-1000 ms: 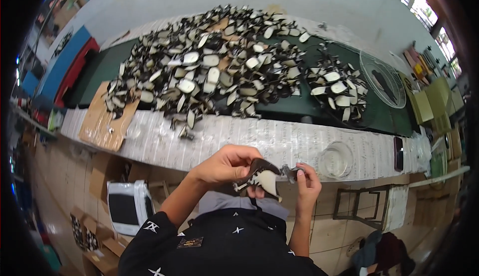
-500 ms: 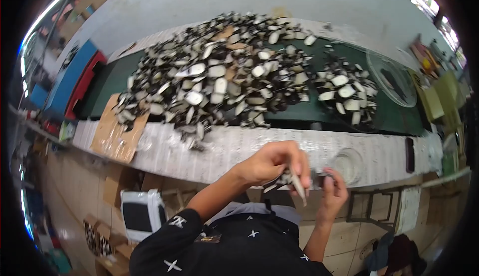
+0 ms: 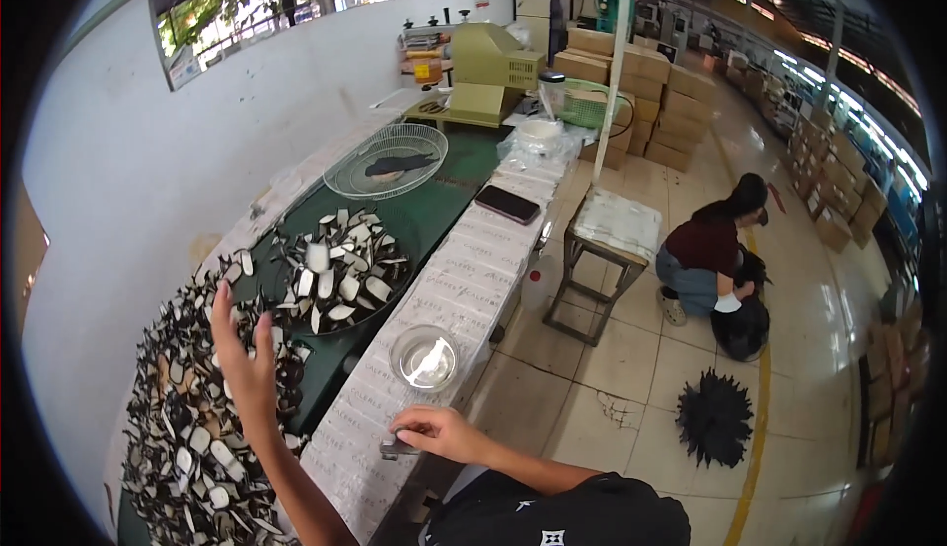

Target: Applying glue to shoe components at a factory workbench.

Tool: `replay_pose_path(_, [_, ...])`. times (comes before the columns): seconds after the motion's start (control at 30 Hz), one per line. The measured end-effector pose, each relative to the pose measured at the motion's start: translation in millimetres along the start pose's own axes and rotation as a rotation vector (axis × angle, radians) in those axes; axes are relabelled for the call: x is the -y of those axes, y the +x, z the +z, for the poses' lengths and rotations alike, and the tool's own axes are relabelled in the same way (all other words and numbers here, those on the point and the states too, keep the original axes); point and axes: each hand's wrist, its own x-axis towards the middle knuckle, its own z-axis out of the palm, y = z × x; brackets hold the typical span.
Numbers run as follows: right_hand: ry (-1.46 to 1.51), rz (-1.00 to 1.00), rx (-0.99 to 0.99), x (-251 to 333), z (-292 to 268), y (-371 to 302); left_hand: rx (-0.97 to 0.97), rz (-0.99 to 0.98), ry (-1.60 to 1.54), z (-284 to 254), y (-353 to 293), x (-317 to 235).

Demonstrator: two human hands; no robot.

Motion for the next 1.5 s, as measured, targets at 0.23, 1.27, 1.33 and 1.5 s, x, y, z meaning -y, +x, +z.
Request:
replay_pose_path(0.23, [0.234, 0.181, -0.046, -15.4, -0.7, -5.4, 0.211, -0.76, 0.972, -79.4, -69.4, 174.9])
replay_pose_path(1.27, [0.255, 0.204, -0.012, -34.7, 8.8, 15.8, 0.135, -0.23, 0.557, -92.3, -164.6, 87.3])
replay_pose_path(1.33, [0.276, 0.217, 0.022, -43.1, 12.7, 20.3, 0.204, -0.02, 0.624, -70.8, -215.5, 130.5])
replay_pose_path(1.5, [0.244, 0.26, -0.148, -14.7, 4.3, 20.4, 0.233, -0.2, 0.3, -28.5, -230.3, 39.1])
